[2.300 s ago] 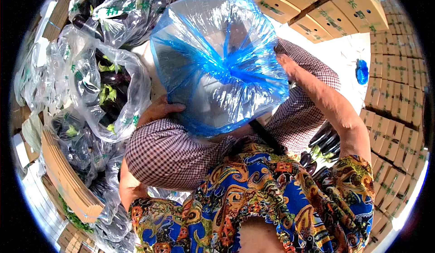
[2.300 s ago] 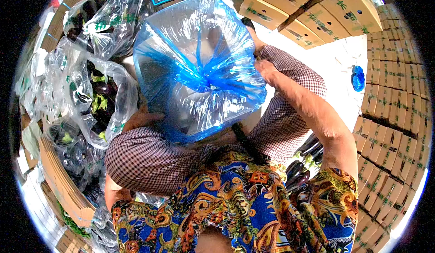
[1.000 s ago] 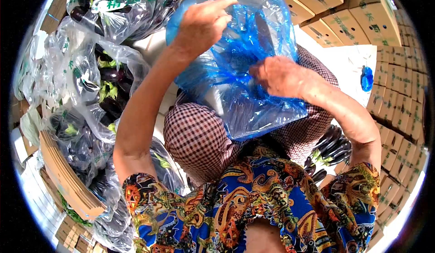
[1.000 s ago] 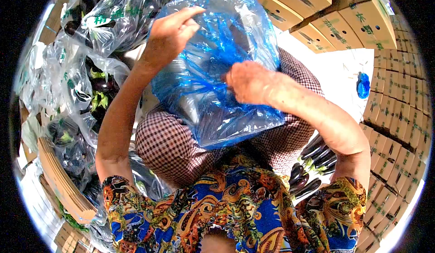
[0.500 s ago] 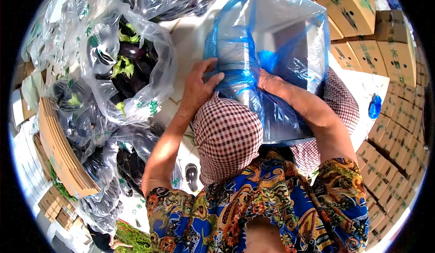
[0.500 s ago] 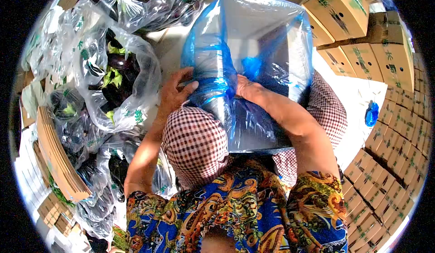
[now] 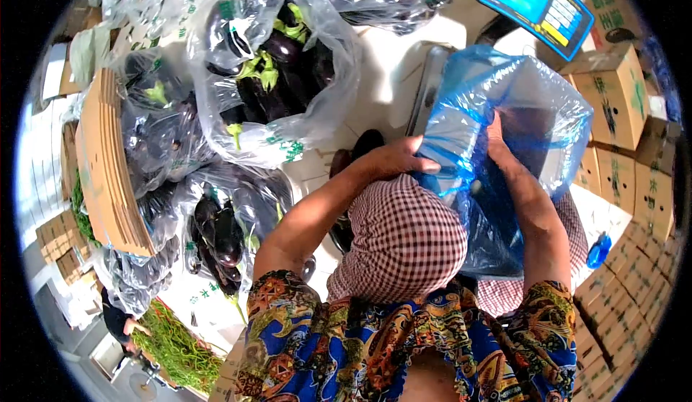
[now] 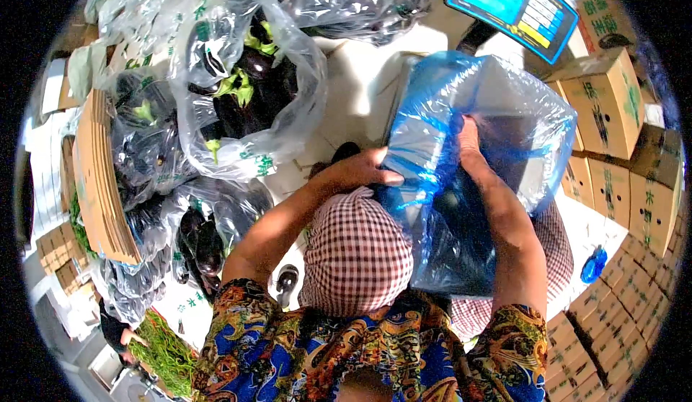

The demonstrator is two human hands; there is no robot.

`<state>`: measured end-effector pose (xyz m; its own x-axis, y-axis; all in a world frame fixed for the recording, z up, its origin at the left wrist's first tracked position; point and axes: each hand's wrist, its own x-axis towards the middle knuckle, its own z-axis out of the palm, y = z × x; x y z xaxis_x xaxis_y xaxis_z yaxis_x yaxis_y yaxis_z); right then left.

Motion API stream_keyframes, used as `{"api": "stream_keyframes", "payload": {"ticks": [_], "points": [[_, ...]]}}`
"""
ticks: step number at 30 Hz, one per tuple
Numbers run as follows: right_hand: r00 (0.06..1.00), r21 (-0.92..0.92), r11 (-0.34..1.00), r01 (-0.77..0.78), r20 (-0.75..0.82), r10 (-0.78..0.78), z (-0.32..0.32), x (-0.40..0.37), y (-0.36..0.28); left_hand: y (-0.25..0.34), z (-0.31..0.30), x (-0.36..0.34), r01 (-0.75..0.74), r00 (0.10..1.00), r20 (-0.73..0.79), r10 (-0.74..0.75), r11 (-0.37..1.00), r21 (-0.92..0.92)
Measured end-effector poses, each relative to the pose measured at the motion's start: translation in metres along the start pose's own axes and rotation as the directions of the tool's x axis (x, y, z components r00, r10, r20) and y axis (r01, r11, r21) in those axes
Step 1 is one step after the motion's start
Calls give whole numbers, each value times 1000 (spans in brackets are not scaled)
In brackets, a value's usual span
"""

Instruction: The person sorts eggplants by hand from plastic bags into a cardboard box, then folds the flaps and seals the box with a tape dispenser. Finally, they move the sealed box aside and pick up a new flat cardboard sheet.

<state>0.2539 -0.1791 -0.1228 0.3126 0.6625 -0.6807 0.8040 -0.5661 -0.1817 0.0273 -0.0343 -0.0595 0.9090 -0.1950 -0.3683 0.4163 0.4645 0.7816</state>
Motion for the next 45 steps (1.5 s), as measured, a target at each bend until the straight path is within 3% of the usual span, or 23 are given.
{"api": "stream_keyframes", "payload": {"ticks": [2, 4, 7, 8, 10, 11, 13, 14, 15, 20, 21, 22, 24, 27, 30, 31, 32, 34, 36, 38, 39, 41, 45], "points": [[1000, -19, 1000, 22, -12, -22, 0, 4, -2, -15, -4, 2, -44, 999, 13, 46, 992, -119], [1000, -51, 998, 28, 0, -28, -6, 6, -6, -11, -13, 1, -6, 1000, -5, 6, 993, 119], [999, -95, 995, 44, 25, -42, -11, -13, -9, -10, -14, -19, 19, 952, -267, 149, 844, 536], [998, -102, 993, 55, 36, -51, -16, -7, -12, -6, -11, -36, 58, 891, -372, 259, 749, 660], [996, -122, 990, 76, 46, -71, -22, -15, -15, 21, -15, -63, 117, 701, -577, 418, 731, 672], [995, -130, 988, 88, 50, -83, -25, -19, -17, 34, -24, -76, 97, 577, -700, 420, 816, 570], [993, -140, 983, 116, 50, -110, -30, -26, -21, 43, -60, -99, -31, 395, -686, 611, 756, 654], [991, -145, 980, 133, 50, -127, -33, -31, -24, 60, -62, -108, -80, 317, -787, 530, 841, 534], [988, -149, 977, 151, 41, -146, -36, -32, -28, 59, -84, -113, -108, 265, -796, 543, 838, 536], [957, -167, 949, 269, -65, -283, -36, -48, -38, 43, -165, -61, 192, 140, -836, 531, 813, 549], [941, -170, 937, 305, -100, -325, -35, -52, -39, 42, -170, -47, 207, 230, -852, 470, 832, 514], [917, -175, 922, 346, -146, -372, -34, -56, -41, 41, -167, -31, 139, 231, -892, 388, 894, 425], [845, -195, 880, 434, -252, -472, -29, -61, -46, 46, -163, -10, 370, 138, -936, 325, 859, 353], [710, -241, 809, 536, -390, -586, -17, -59, -57, 47, -154, -9, 462, 99, -934, 343, 816, 348], [589, -291, 750, 594, -479, -651, -6, -56, -66, 44, -148, -16, 456, 223, -889, 399, 764, 457], [565, -302, 739, 602, -493, -662, -4, -57, -65, 39, -151, -13, 448, 140, -883, 448, 766, 460], [573, -305, 740, 600, -482, -663, -3, -60, -61, 34, -159, -17, 265, 186, -906, 380, 869, 419], [678, -283, 775, 566, -375, -632, -3, -72, -47, 39, -168, -43, -108, 320, -910, 263, 965, 241], [868, -255, 841, 477, -15, -497, -15, -86, -27, 51, -150, -80, -307, 413, -896, 162, 951, 30], [929, -311, 888, 338, 263, -261, -30, -100, -26, 54, -135, -106, -25, 256, -945, 202, 979, 203], [928, -367, 895, 255, 353, -120, -40, -107, -35, 52, -129, -121, -80, 270, -929, 254, 967, 241], [911, -373, 879, 299, 387, -146, -32, -115, -21, 46, -114, -150, -193, 297, -887, 355, 932, 308], [867, -290, 842, 454, 364, -342, -41, -127, -17, 30, -69, -196, -537, 416, -860, 296, 843, 29]]}}
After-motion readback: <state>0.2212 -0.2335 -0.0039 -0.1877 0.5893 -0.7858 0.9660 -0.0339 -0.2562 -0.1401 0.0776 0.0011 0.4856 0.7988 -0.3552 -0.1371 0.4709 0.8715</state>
